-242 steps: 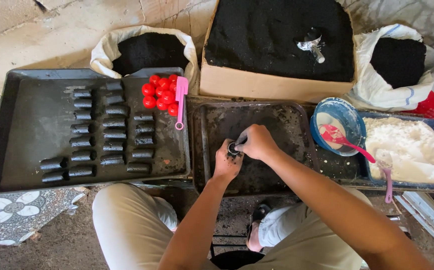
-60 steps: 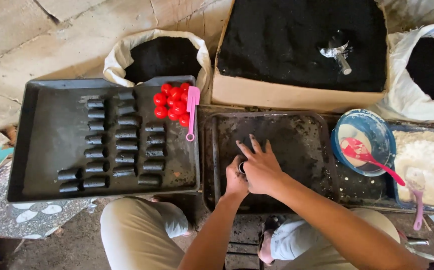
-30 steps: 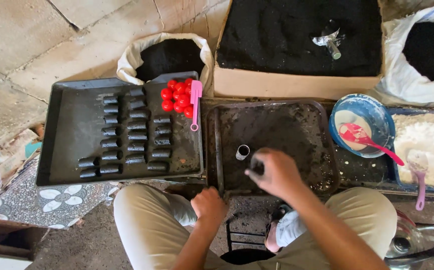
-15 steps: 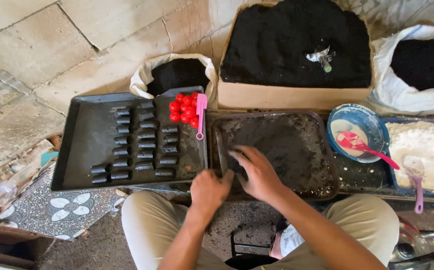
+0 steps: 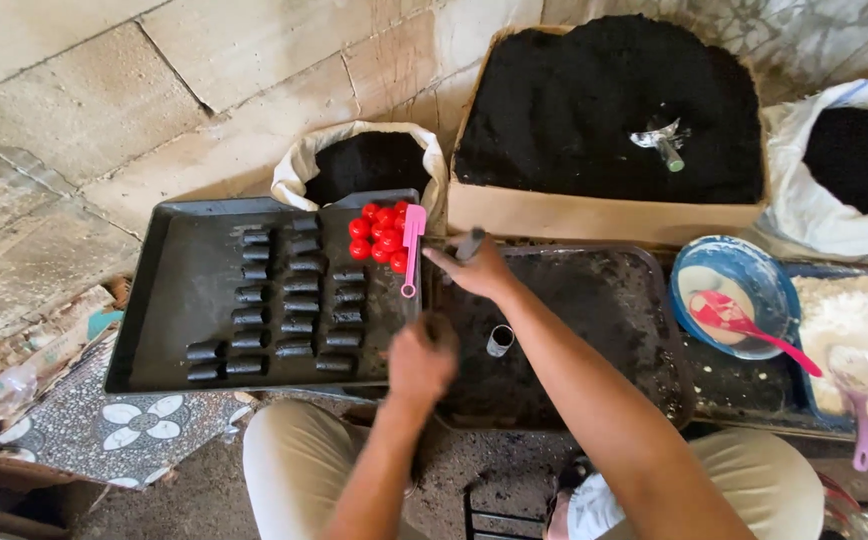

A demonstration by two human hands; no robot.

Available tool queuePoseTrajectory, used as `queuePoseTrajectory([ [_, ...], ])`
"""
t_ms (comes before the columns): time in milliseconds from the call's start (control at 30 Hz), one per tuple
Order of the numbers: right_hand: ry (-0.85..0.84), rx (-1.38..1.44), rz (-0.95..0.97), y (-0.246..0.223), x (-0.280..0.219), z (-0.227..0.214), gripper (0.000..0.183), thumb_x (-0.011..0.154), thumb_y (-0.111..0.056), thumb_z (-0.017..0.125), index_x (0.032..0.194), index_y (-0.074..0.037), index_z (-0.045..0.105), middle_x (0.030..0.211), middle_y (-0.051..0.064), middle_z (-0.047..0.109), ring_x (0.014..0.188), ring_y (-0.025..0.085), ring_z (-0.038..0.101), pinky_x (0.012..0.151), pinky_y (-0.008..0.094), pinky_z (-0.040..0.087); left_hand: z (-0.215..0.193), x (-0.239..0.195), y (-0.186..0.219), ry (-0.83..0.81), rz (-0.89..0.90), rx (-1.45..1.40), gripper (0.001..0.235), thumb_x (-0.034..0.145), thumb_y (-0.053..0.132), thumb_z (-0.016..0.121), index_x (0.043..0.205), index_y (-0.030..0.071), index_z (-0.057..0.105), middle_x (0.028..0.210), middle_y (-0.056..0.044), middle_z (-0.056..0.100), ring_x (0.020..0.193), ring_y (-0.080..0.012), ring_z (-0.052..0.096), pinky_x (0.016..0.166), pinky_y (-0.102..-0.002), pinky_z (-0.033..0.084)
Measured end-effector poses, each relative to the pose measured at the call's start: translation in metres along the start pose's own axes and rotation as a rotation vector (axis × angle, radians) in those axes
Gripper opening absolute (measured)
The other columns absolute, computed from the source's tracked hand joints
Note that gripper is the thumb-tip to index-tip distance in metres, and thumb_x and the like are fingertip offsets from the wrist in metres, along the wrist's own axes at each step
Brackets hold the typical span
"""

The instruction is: The person scoops a dark, granular substance from a tray and packs it into a small cylindrical metal mold. They then use a metal rod to press the substance firmly into the mold before ejecting the formed cylinder onto a baking sheet.

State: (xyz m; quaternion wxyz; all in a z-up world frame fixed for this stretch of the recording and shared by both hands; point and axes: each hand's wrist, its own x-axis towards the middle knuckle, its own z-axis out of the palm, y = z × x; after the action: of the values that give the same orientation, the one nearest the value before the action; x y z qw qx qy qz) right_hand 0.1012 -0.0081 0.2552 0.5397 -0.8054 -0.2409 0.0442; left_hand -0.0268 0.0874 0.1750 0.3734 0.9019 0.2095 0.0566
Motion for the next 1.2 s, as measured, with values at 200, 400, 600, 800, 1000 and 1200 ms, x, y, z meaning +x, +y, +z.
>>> queuePoseTrajectory([
  [200, 0.169, 0.428, 0.137, 0.115, 0.037, 0.045, 0.056, 0.099, -0.039, 0.073, 0.051, -0.018, 0.053, 0.04, -0.002, 0.051, 0.035, 0.01, 0.049, 0.051, 0.023, 0.044, 0.051, -0.034, -0.012, -0.072, 0.287, -0.19, 0.082, 0.069, 0.031, 0.087, 0.134, 0.001, 0.046, 0.119, -0.02, 0.056, 0.116, -0.0453, 0.059, 0.104, -0.054, 0.048],
  [400, 0.203, 0.779, -0.208, 0.073, 0.015, 0.003, 0.053, 0.103, -0.016, 0.065, 0.054, -0.015, 0.045, 0.045, -0.003, 0.029, 0.038, 0.006, 0.027, 0.044, 0.017, 0.027, 0.108, -0.019, -0.021, 0.138, 0.37, -0.497, 0.067, 0.062, 0.034, 0.097, 0.114, 0.012, 0.061, 0.104, -0.011, 0.069, 0.102, -0.0359, 0.07, 0.092, -0.048, 0.055],
  [600, 0.15, 0.676, -0.272, -0.014, -0.06, -0.071, 0.056, 0.103, -0.001, 0.056, 0.05, -0.011, 0.042, 0.041, 0.003, 0.028, 0.031, 0.014, 0.025, 0.04, 0.021, 0.033, 0.152, -0.003, -0.021, 0.203, 0.363, -0.597, 0.049, 0.063, 0.033, 0.098, 0.096, 0.016, 0.066, 0.083, -0.005, 0.071, 0.081, -0.03, 0.075, 0.076, -0.039, 0.062],
  [800, 0.138, 0.628, -0.256, 0.021, -0.083, -0.061, 0.063, 0.104, -0.005, 0.055, 0.044, -0.012, 0.039, 0.04, 0.003, 0.023, 0.033, 0.013, 0.022, 0.037, 0.022, 0.03, 0.184, 0.003, -0.031, 0.198, 0.299, -0.594, 0.019, 0.075, 0.015, 0.083, 0.074, 0.011, 0.064, 0.06, -0.01, 0.065, 0.059, -0.0346, 0.069, 0.057, -0.04, 0.057],
  [1000, 0.102, 0.662, -0.329, 0.028, -0.086, -0.057, 0.061, 0.107, -0.007, 0.051, 0.047, -0.011, 0.043, 0.039, 0.001, 0.029, 0.032, 0.01, 0.023, 0.036, 0.022, 0.034, 0.193, 0.005, -0.041, 0.194, 0.355, -0.618, 0.01, 0.073, 0.01, 0.074, 0.077, 0.009, 0.065, 0.06, -0.014, 0.065, 0.059, -0.0378, 0.069, 0.057, -0.041, 0.057],
  [1200, 0.12, 0.607, -0.269, 0.002, -0.089, -0.05, 0.063, 0.104, -0.006, 0.055, 0.044, -0.013, 0.038, 0.039, 0.001, 0.026, 0.034, 0.01, 0.022, 0.037, 0.02, 0.029, 0.19, 0.003, -0.036, 0.236, 0.342, -0.607, 0.019, 0.083, 0.015, 0.074, 0.07, 0.009, 0.062, 0.053, -0.012, 0.063, 0.049, -0.0324, 0.065, 0.052, -0.034, 0.054],
])
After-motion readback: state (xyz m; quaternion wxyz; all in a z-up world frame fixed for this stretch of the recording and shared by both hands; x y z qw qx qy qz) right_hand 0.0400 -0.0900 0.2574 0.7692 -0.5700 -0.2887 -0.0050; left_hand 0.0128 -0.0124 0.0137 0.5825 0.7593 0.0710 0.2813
